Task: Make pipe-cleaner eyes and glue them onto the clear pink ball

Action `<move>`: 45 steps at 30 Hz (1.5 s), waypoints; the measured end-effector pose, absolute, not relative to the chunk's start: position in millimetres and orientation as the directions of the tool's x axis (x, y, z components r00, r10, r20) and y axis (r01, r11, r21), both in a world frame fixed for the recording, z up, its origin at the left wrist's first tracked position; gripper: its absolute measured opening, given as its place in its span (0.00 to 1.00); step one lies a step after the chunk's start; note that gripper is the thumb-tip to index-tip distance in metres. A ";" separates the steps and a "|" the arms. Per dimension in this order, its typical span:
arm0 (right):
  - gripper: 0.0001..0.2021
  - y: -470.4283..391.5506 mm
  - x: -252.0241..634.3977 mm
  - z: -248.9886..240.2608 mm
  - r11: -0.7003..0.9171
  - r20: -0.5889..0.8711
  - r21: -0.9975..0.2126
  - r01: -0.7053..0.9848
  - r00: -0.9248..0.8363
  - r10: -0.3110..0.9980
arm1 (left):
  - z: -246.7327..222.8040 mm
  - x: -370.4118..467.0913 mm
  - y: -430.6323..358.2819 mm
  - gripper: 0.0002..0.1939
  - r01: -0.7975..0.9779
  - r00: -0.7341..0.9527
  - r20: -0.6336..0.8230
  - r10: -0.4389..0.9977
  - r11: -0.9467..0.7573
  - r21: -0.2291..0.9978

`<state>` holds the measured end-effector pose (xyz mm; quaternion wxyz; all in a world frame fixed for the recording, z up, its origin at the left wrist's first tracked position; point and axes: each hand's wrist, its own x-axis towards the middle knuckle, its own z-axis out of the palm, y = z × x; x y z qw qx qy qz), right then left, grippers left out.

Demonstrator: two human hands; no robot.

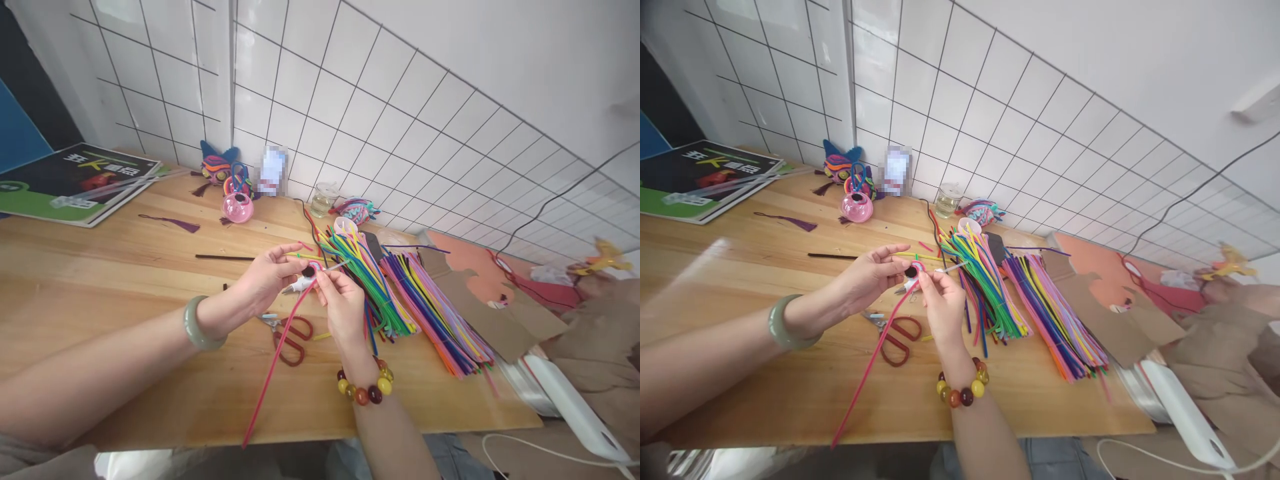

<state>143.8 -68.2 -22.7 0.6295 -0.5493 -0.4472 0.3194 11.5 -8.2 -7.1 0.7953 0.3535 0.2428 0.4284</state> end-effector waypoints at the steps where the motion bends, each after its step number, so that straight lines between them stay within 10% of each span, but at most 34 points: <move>1: 0.10 -67.8 144.0 -23.3 0.187 0.209 -0.978 0.094 0.404 0.890 | -7.2 11.8 -8.1 0.22 -0.512 0.510 -0.081 0.857 0.378 0.772; 45: 0.11 -70.4 152.0 -22.7 0.126 0.223 -0.950 0.286 0.338 0.915 | -17.0 7.3 6.4 0.19 -0.356 0.569 0.109 0.815 0.125 0.926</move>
